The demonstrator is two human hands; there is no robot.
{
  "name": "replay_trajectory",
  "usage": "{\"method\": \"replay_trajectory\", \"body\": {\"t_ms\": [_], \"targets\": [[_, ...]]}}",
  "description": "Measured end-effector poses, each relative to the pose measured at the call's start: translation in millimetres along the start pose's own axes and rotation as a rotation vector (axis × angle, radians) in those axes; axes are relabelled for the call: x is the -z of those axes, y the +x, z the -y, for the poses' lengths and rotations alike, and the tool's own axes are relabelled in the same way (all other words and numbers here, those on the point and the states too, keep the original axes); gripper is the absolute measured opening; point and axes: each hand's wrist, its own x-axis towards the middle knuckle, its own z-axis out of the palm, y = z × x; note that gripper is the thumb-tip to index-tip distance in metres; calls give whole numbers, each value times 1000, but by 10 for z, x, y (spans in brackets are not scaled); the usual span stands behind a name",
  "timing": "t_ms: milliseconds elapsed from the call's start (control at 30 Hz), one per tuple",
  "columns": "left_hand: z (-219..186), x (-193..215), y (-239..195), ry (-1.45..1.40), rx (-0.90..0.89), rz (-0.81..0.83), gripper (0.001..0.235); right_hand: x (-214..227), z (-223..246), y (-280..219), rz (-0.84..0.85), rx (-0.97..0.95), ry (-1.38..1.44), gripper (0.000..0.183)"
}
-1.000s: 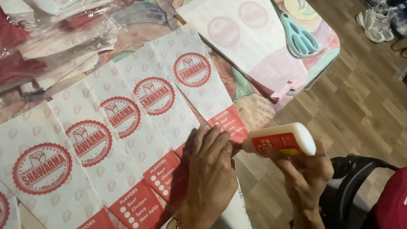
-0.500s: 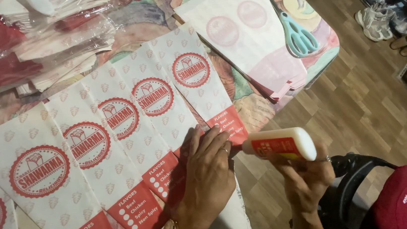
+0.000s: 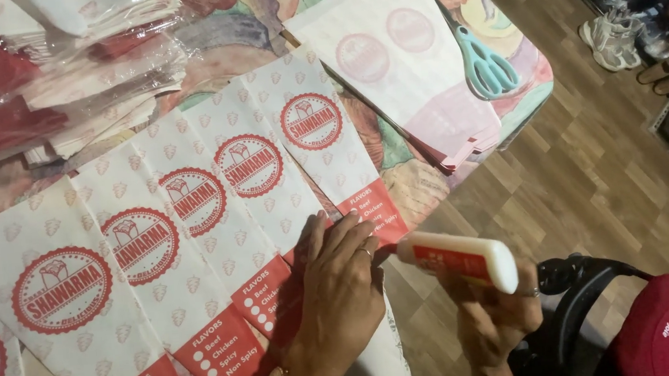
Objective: Manually assembling paper bags by aligning templates, applying glue to the side flaps, and folding them to bond.
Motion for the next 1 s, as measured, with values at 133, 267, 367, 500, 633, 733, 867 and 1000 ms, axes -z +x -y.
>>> {"method": "replay_trajectory", "body": {"t_ms": [133, 267, 367, 500, 633, 733, 867, 1000], "targets": [[50, -81, -50, 35, 47, 77, 35, 68, -169, 54, -96, 27, -115, 46], [53, -89, -49, 33, 49, 72, 32, 93, -227, -15, -105, 53, 22, 42], [42, -73, -38, 26, 30, 48, 27, -18, 13, -71, -33, 112, -9, 45], [39, -58, -41, 22, 24, 57, 27, 73, -190, -154, -124, 0, -81, 48], [37, -42, -41, 53, 13, 62, 27, 109, -255, -37, -150, 64, -44, 48], [41, -48, -42, 54, 18, 74, 32, 92, -200, -68, -117, -5, 8, 44], [44, -77, -44, 28, 27, 49, 29, 75, -155, -138, -35, 53, 62, 41], [43, -63, -38, 28, 22, 25, 24, -8, -1, -59, -50, 32, 40, 44]]}}
